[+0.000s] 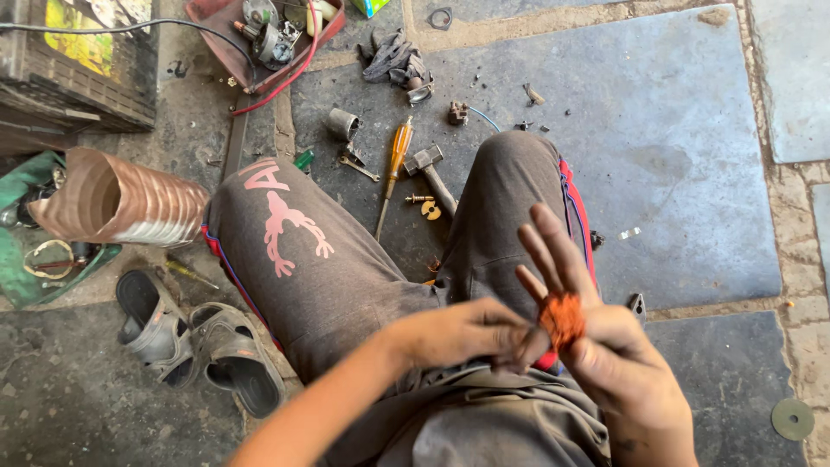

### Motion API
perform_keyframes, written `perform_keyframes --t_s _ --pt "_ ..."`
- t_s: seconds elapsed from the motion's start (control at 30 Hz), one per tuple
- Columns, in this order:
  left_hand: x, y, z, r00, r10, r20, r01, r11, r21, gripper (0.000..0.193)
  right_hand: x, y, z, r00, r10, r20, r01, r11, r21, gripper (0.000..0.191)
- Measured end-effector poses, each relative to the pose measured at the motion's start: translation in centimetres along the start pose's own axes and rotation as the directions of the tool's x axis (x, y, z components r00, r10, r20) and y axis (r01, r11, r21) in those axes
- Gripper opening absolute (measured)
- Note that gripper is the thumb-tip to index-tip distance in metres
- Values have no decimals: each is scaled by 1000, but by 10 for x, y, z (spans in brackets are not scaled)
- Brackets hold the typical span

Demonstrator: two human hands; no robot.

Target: The person sits on the floor and winds a length of copper wire around their fingers to form a small coil. They repeatedly wrap the wire and adjust the coil with both hands.

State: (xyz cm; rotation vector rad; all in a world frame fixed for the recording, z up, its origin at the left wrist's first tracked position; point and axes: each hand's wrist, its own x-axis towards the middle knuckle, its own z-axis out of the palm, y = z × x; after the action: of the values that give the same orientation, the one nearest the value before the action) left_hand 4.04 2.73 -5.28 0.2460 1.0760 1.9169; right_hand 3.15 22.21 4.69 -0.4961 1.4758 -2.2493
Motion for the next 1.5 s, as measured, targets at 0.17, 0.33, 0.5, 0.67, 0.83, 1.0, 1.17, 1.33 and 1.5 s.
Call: perform_keyframes --t_s 0.17,0.33,0.5,0.67,0.83,1.0,1.17,1.33,1.5 --pt "9 81 -20 988 -22 -155 72 944 321 55 -8 -15 11 991 118 56 -109 985 -130 37" --pt "0 146 15 988 88 -130 12 782 623 44 -13 -18 6 994 108 -11 -107 960 -258 30" --pt "-16 161 62 940 301 -158 -34 545 838 34 -10 -11 -3 996 -84 -17 59 823 -564 24" --pt "-22 146 93 873 484 -67 -38 204 978 17 -8 -8 -6 987 -160 -29 114 810 -575 13" --pt "-26 116 118 693 717 76 102 -202 974 9 -4 -11 -2 974 -125 -191 87 977 -197 39" --pt "-21 81 120 566 820 85 117 -182 976 11 1 -19 5 965 -160 -207 189 973 129 44" --pt "-12 43 87 734 671 -107 -349 507 788 16 -2 -25 19 958 -163 -236 173 985 23 31" --pt "-4 39 22 967 222 124 -217 975 -52 24 -8 -28 26 983 -109 -145 103 994 -48 34" --pt "16 90 -7 969 -131 211 68 956 285 25 -24 -27 20 995 99 5 -95 966 -241 28"
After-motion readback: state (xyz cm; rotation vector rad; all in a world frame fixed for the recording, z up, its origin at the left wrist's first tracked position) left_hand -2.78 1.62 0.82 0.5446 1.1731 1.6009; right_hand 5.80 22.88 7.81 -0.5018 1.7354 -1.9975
